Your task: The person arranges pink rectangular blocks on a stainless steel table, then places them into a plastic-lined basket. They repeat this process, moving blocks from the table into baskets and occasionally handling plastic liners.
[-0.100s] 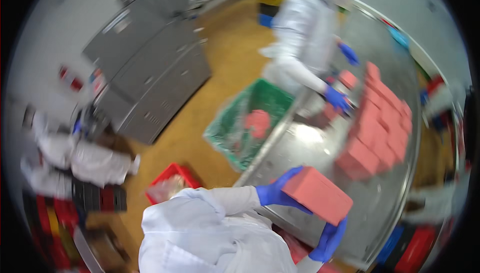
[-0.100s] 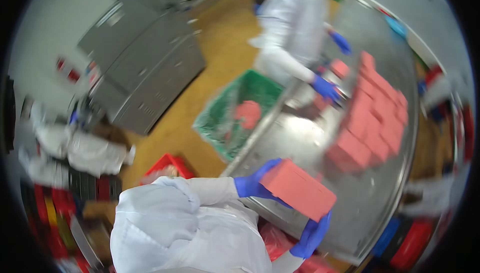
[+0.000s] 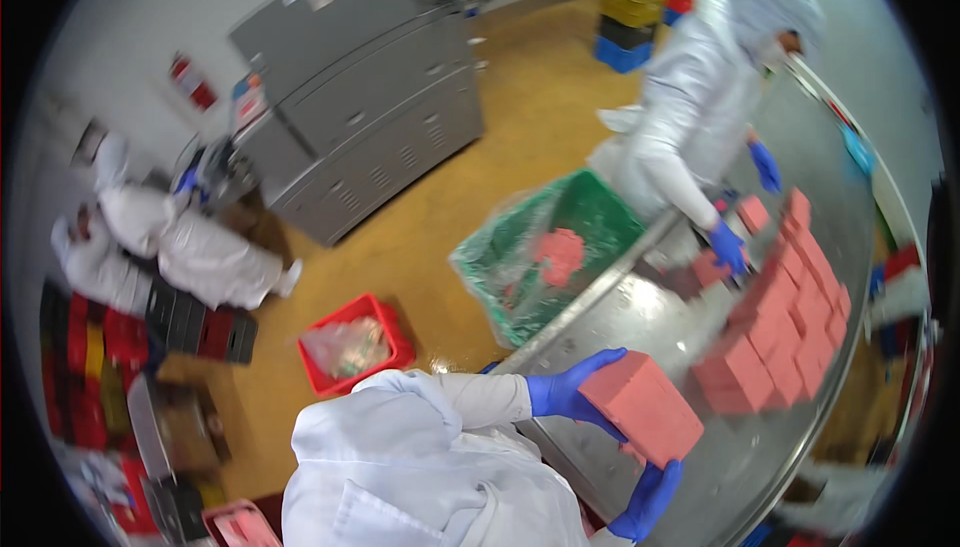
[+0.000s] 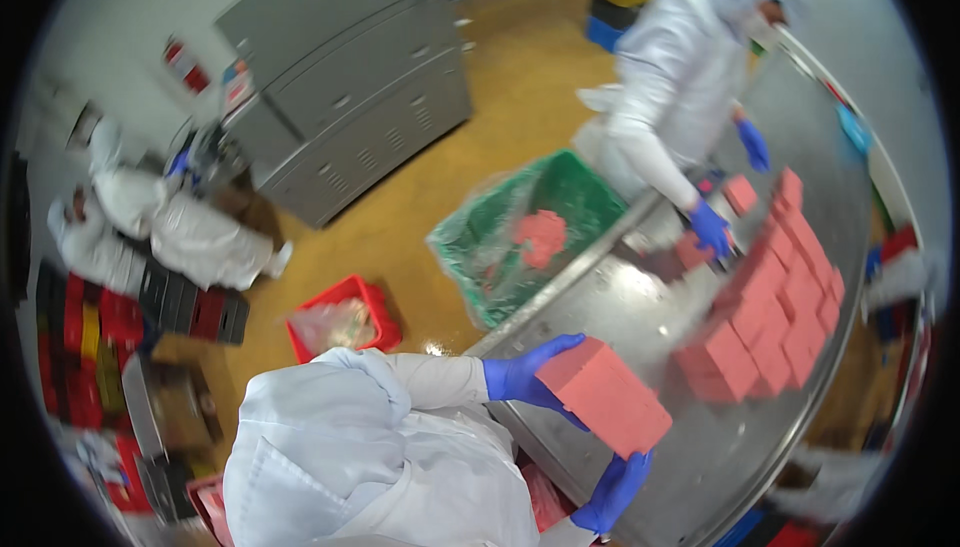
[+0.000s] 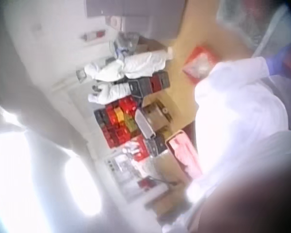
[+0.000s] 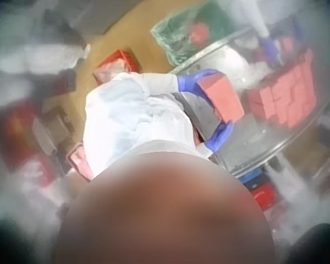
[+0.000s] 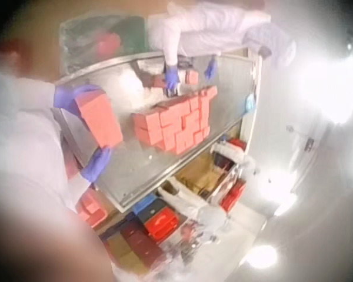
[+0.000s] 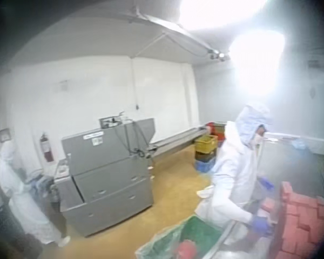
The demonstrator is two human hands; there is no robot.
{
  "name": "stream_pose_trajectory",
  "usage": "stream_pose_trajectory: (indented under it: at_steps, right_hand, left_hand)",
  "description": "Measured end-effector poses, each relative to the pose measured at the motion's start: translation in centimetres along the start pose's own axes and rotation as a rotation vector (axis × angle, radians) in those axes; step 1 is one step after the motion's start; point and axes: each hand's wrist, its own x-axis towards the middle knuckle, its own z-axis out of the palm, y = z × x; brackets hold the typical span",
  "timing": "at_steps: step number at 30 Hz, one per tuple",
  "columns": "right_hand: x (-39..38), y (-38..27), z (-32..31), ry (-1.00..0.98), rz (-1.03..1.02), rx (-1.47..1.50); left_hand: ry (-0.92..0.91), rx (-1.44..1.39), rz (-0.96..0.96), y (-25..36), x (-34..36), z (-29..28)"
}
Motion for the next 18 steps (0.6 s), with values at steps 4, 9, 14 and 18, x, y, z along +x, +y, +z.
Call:
stream_pose_trajectory:
  at_steps: [4,9,14,18]
  right_hand:
    - [2.1,1.5,1.3,-0.185,0.147,0.096]
    - [3.7,-0.2,9.2,-0.053,0.199,0.219]
    - [7.4,5.0,-0.3,-0.048,-0.02,-0.493]
    - [6.7,2.5,6.4,0.198,0.154,-0.204]
  left_hand:
    - [0.182,0.832,0.602,-0.9,-4.4,-2.7]
    - [0.33,0.875,0.599,-1.1,-5.1,-1.4]
    - [0.361,1.535,0.78,2.8,-2.7,-0.6]
    - [0.174,1.903,0.758,4.9,-0.4,1.0]
